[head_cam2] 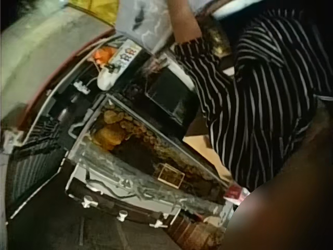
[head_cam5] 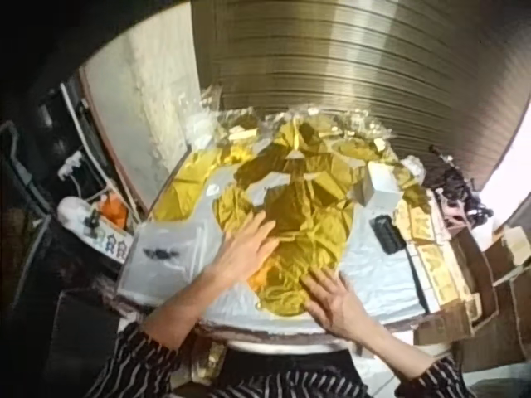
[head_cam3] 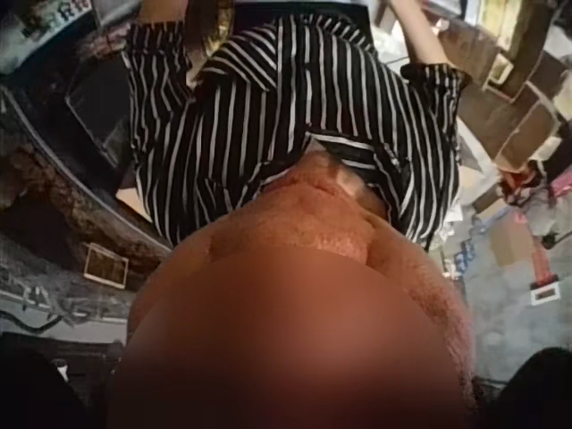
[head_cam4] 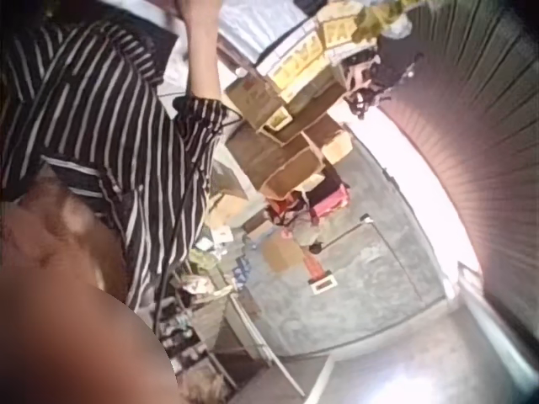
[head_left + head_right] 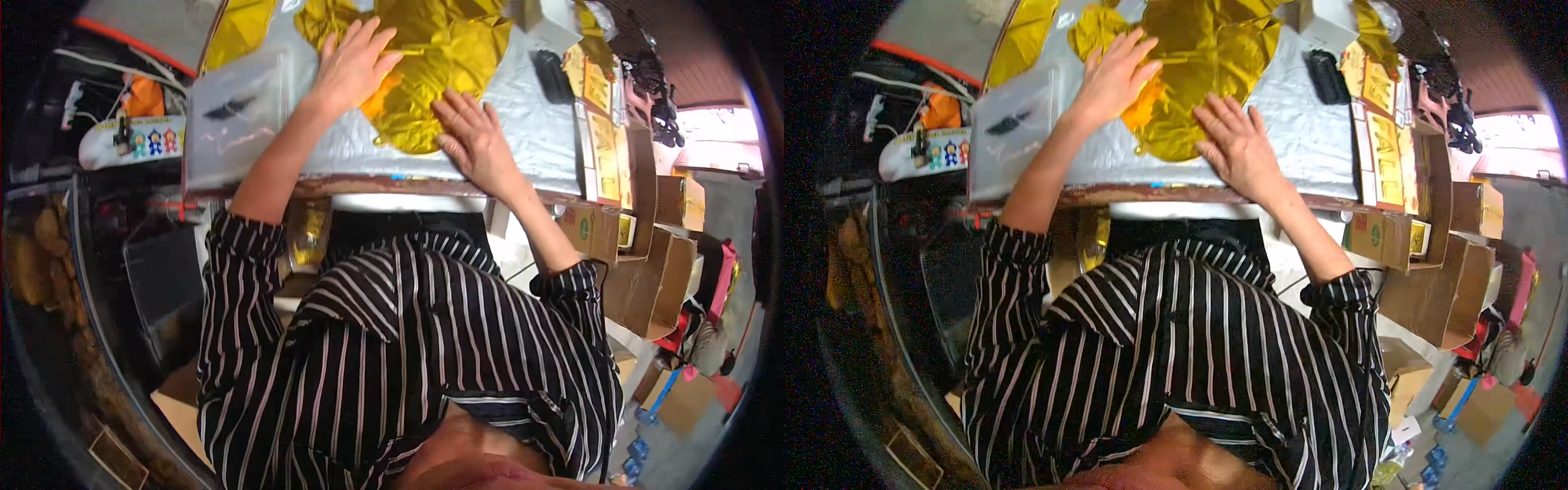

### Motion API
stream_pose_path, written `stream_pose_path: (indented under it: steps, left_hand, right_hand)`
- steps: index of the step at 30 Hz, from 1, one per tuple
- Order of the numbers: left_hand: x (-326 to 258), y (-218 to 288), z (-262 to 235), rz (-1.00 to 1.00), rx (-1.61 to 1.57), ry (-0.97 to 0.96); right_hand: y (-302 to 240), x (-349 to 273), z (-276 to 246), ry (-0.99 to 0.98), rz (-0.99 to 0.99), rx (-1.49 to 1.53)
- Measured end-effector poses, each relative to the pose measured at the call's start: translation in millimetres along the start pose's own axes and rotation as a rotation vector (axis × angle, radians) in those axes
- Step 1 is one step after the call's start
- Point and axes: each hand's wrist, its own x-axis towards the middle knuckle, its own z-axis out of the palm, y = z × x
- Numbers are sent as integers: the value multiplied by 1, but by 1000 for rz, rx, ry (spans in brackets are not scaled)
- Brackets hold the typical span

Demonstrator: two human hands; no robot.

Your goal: The person folds a large gold foil balloon by hand on a workspace table.

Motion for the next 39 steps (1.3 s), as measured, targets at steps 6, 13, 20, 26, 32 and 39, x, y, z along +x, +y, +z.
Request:
stream_pose_path:
  steps: [6, 13, 20, 26, 32, 39]
  left_hand:
    - [33, 29, -8, 157, -44, 4]
    - [120, 111, 15, 429, -396, 25]
    - [223, 239, 103, 662, -239, -103]
    - [281, 291, 162, 596, 26, -192]
    - [306, 307, 183, 580, -47, -290]
    - [373, 276, 179, 264, -410, -78]
  right_hand:
    - [0, -9, -31, 59, 66, 138]
    - [73, -14, -174, 391, 460, 268]
    - [163, -79, -277, 567, 486, 301]
    - [204, -105, -300, 322, 531, 286]
    - [252, -114, -308, 278, 578, 391]
    - [320, -38, -284, 445, 639, 263]
